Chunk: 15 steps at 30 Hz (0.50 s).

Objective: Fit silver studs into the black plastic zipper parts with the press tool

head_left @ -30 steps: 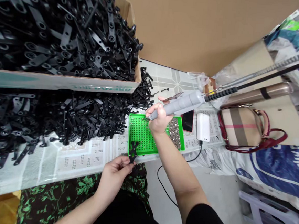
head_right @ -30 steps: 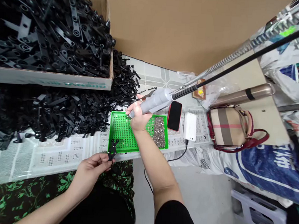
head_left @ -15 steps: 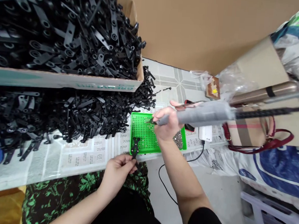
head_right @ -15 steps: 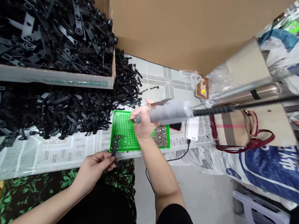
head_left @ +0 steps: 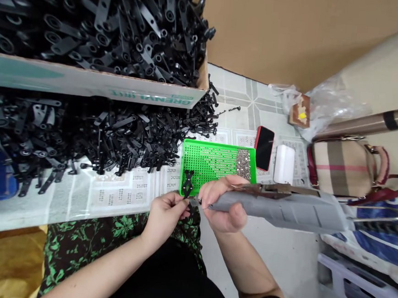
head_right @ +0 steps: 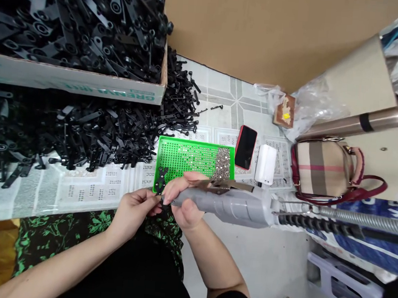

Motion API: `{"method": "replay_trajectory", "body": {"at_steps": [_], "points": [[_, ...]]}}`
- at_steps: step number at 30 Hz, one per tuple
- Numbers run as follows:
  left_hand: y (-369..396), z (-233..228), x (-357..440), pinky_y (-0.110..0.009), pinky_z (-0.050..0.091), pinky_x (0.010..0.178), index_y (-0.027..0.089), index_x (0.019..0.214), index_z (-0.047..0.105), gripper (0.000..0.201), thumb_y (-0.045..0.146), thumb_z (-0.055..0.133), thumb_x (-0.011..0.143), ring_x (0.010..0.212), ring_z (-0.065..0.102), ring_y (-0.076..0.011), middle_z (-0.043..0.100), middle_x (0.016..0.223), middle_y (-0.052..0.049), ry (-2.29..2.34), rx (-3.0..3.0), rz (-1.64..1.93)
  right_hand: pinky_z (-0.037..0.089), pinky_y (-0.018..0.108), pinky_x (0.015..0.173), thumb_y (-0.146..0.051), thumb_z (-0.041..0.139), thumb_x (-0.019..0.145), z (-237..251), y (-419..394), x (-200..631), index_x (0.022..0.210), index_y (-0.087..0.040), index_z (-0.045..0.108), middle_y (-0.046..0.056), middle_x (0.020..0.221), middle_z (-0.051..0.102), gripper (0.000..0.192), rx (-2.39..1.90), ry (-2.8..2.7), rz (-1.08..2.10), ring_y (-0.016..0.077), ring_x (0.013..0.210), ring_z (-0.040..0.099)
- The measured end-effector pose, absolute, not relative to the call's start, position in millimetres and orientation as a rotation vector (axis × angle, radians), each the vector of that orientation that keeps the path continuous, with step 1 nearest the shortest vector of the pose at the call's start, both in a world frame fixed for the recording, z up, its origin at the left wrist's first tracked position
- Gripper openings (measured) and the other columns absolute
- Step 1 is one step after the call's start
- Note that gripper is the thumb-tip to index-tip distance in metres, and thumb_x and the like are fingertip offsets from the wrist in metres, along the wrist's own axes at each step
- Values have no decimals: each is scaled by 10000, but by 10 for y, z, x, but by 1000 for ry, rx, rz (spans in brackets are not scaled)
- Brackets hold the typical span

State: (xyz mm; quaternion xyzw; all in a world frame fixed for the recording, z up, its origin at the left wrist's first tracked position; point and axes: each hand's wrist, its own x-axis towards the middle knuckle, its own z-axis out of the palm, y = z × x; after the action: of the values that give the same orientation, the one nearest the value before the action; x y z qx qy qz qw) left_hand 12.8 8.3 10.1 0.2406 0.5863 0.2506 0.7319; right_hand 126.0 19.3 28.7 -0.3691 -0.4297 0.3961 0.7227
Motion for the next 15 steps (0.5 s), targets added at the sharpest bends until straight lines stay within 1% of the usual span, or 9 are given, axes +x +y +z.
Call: {"method": "replay_trajectory", "body": {"at_steps": [7, 15], "points": [[77, 80, 124, -237, 444, 448, 183, 494, 558, 241, 367, 697, 566, 445, 588, -145, 595, 463, 10, 1290, 536, 545, 442, 264, 397, -422, 550, 830, 275, 174, 1247, 1106, -285, 579, -72, 525, 536, 310, -802, -957, 896, 113, 368, 470], [55, 38, 119, -228, 425, 445, 185, 503, 551, 237, 360, 685, 590, 435, 580, -137, 583, 458, 19, 1277, 554, 569, 441, 268, 390, -458, 536, 832, 283, 176, 1233, 1098, -309, 571, -76, 516, 525, 307, -837, -991, 862, 115, 350, 455]]}}
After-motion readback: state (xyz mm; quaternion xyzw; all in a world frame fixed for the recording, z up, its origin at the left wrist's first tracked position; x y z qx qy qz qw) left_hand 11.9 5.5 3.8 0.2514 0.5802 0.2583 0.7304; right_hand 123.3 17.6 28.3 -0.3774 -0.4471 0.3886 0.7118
